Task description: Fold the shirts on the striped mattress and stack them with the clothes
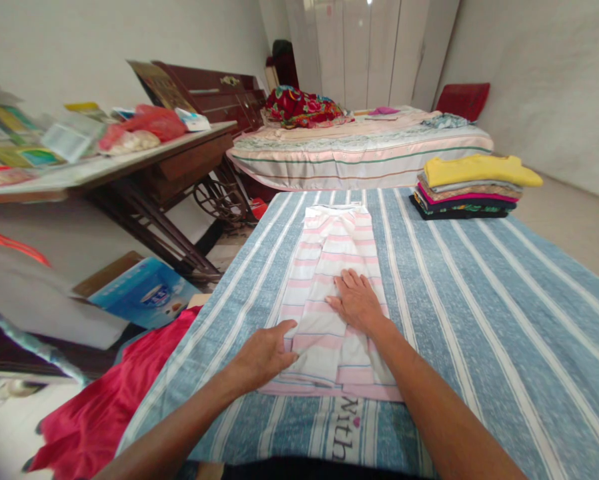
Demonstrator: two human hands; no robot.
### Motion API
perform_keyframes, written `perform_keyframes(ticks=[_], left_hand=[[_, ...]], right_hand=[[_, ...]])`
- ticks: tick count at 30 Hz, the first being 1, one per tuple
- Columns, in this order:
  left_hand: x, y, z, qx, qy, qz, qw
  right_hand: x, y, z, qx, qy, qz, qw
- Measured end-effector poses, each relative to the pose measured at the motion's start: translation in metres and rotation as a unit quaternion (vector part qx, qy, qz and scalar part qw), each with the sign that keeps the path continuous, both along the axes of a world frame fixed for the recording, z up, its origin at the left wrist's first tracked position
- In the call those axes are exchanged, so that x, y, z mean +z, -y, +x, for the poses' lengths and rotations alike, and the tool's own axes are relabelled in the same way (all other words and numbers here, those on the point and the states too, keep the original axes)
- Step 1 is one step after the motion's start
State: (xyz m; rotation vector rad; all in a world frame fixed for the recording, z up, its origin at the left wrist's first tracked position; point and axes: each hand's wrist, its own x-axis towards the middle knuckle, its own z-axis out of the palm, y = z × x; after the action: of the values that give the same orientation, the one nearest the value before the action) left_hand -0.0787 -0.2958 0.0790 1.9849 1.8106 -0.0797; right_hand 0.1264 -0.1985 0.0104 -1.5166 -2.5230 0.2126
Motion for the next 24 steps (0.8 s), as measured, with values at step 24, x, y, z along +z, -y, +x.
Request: perform_keyframes(ticks=[24], left_hand=[[0.000,0.020,0.010,-0.093,-0.017,0.075,0.993]], right_hand=[[-0.004,0.000,-0.005,-0.003,-0.027,0.003,1.000]])
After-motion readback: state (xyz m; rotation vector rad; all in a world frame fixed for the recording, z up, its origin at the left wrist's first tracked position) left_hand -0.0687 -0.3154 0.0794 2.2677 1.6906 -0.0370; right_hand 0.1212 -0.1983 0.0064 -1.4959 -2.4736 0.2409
